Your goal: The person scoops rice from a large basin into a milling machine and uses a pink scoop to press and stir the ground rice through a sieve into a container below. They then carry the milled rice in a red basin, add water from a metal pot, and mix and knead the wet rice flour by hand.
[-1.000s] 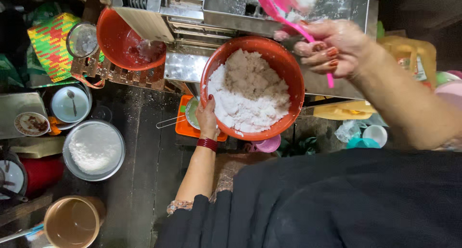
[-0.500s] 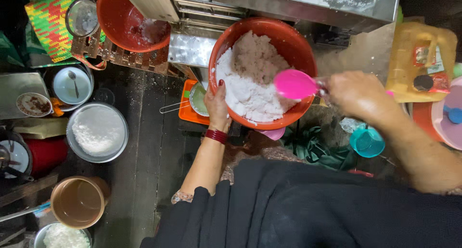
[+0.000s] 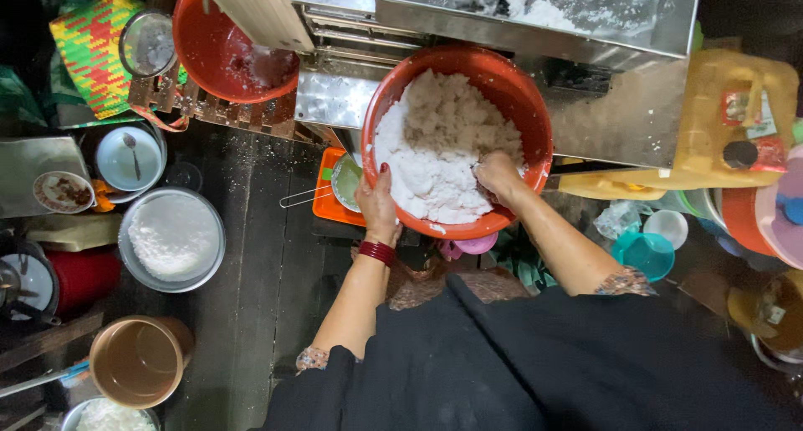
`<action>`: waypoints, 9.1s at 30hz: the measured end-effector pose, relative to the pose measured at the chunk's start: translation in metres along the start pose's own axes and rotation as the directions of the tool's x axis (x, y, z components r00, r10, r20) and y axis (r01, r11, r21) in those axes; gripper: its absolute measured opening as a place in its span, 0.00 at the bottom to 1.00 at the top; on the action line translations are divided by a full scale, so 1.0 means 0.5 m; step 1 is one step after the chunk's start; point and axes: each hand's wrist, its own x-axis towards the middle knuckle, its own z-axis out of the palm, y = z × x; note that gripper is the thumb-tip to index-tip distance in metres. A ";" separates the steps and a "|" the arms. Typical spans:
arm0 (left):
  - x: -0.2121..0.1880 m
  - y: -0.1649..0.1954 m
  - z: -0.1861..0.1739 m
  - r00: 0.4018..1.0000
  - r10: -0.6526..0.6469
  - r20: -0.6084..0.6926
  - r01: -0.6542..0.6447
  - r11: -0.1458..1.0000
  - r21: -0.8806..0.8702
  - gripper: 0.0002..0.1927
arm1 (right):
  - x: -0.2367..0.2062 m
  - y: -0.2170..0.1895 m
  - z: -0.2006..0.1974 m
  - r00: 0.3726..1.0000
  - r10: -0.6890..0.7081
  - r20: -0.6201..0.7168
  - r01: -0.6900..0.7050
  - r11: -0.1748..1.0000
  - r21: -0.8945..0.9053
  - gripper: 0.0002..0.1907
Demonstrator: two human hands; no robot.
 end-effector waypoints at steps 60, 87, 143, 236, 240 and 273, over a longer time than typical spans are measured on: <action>0.005 0.048 0.028 0.999 -0.010 0.051 0.015 0.995 -0.098 0.18 | -0.073 -0.050 0.040 0.926 -0.147 0.348 0.294 0.860 -0.418 0.14; 0.003 0.011 0.003 0.995 -0.068 0.070 0.080 0.981 -0.177 0.13 | -0.213 -0.196 -0.194 0.815 -0.561 0.144 0.245 0.108 -0.964 0.10; 0.049 0.006 -0.001 0.990 -0.113 0.090 0.128 0.973 -0.192 0.18 | -0.244 -0.466 -0.304 0.580 -0.529 0.619 -0.304 0.565 0.767 0.18; -0.008 0.047 0.058 0.999 0.034 -0.025 -0.033 0.999 0.015 0.12 | -0.044 -0.060 -0.033 0.692 -0.575 0.436 0.611 0.788 0.069 0.23; -0.018 0.059 0.057 1.000 0.010 -0.009 -0.009 0.997 0.071 0.12 | -0.008 -0.038 0.056 0.968 0.147 0.203 -0.074 0.942 -0.326 0.14; 0.015 0.007 0.015 0.998 -0.055 0.021 0.056 0.998 -0.035 0.10 | -0.026 -0.076 -0.125 0.957 -0.279 0.081 0.195 0.412 -0.890 0.11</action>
